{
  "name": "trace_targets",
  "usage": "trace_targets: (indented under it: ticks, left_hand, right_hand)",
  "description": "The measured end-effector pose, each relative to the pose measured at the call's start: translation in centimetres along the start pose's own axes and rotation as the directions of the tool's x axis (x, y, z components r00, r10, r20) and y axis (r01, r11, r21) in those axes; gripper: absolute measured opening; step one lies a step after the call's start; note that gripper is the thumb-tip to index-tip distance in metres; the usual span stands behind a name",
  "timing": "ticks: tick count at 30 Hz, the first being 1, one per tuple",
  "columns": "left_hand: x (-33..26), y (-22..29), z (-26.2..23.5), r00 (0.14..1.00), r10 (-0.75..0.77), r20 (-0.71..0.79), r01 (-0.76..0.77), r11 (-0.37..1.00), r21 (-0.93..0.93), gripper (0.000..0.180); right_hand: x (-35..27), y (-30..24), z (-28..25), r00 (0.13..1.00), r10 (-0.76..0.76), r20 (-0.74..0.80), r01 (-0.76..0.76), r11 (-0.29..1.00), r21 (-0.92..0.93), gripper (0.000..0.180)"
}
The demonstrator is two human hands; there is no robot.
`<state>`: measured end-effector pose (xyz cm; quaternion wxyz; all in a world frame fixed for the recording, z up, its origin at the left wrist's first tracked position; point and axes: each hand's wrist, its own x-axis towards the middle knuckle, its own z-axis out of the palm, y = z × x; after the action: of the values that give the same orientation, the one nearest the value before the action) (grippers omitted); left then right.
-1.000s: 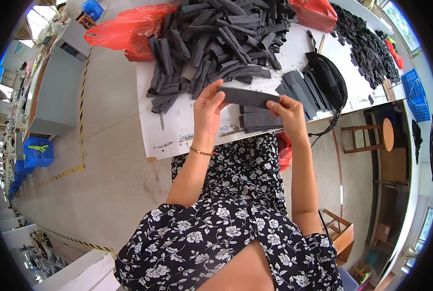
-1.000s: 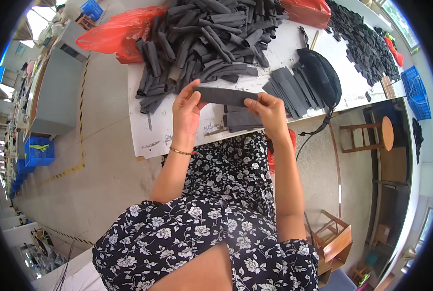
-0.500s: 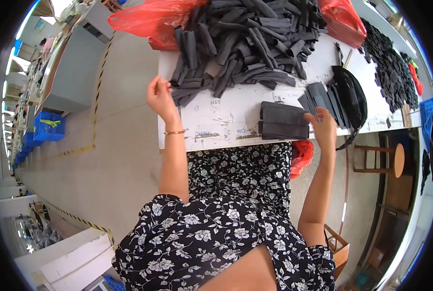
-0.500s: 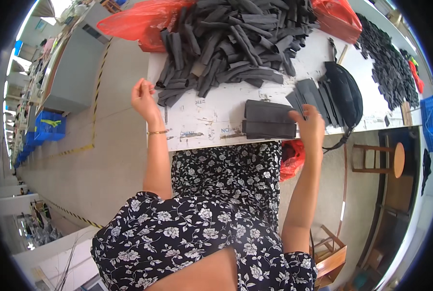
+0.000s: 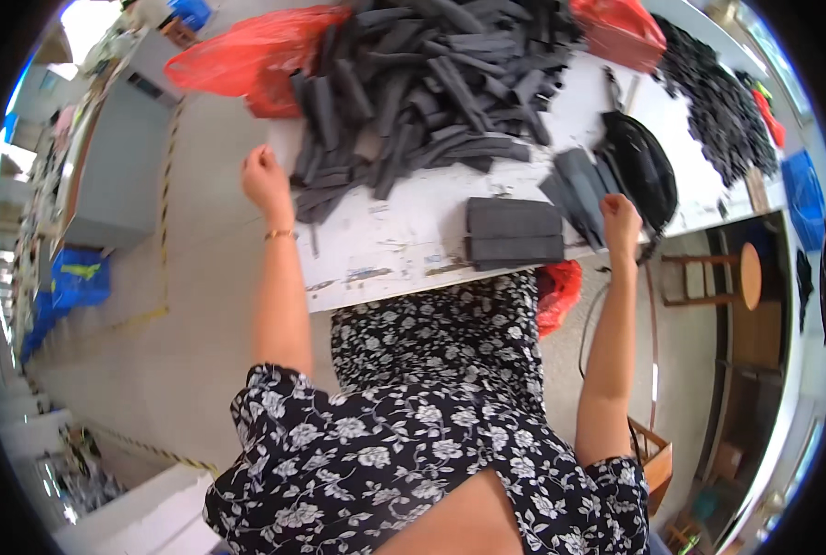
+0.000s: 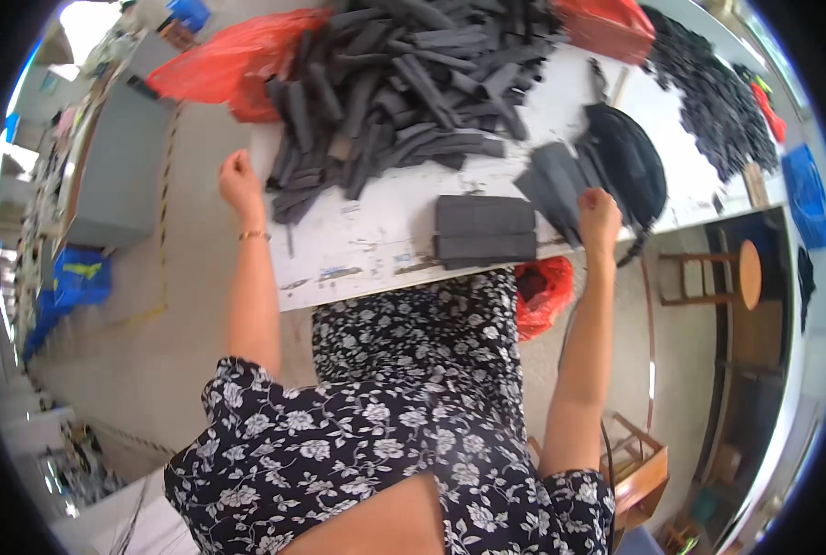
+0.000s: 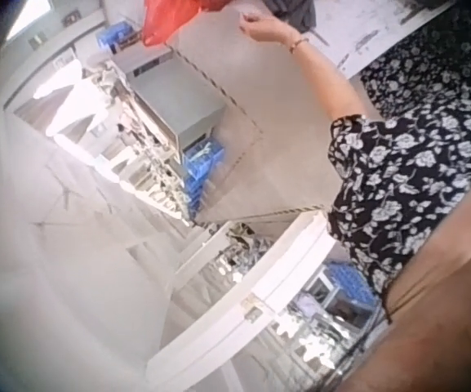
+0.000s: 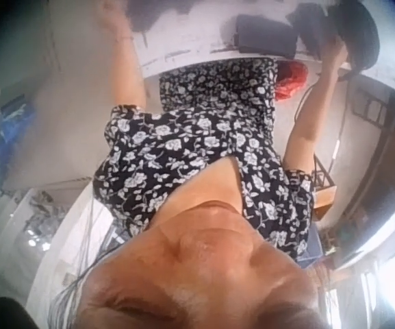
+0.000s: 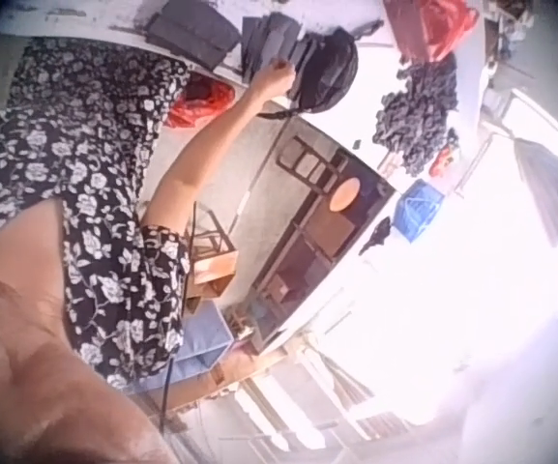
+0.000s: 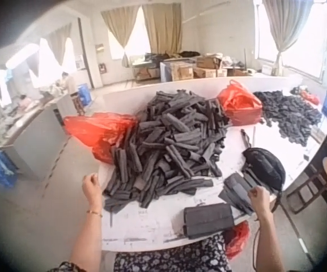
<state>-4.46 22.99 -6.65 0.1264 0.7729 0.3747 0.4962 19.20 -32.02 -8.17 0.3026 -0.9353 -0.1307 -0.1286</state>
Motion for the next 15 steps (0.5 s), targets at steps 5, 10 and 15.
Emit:
trace_targets:
  ticks: [5, 10, 15]
  left_hand:
    - [1.8, -2.8, 2.6, 0.869, -0.164, 0.466, 0.094, 0.981, 0.171, 0.039]
    - [1.3, -3.4, 3.0, 0.724, -0.15, 0.673, 0.185, 0.983, 0.021, 0.039]
    - [0.3, 1.6, 0.4, 0.742, -0.308, 0.596, 0.547, 0.791, -0.273, 0.03]
  right_hand:
    - [-2.0, -2.9, 1.6, 0.996, -0.083, -0.016, 0.064, 0.862, -0.502, 0.029]
    - [-1.6, -2.8, 4.4, 0.91, -0.195, 0.367, 0.407, 0.599, -0.69, 0.017]
    - [-2.0, -2.3, 3.4, 0.899, -0.337, 0.281, 0.439, 0.663, -0.606, 0.01]
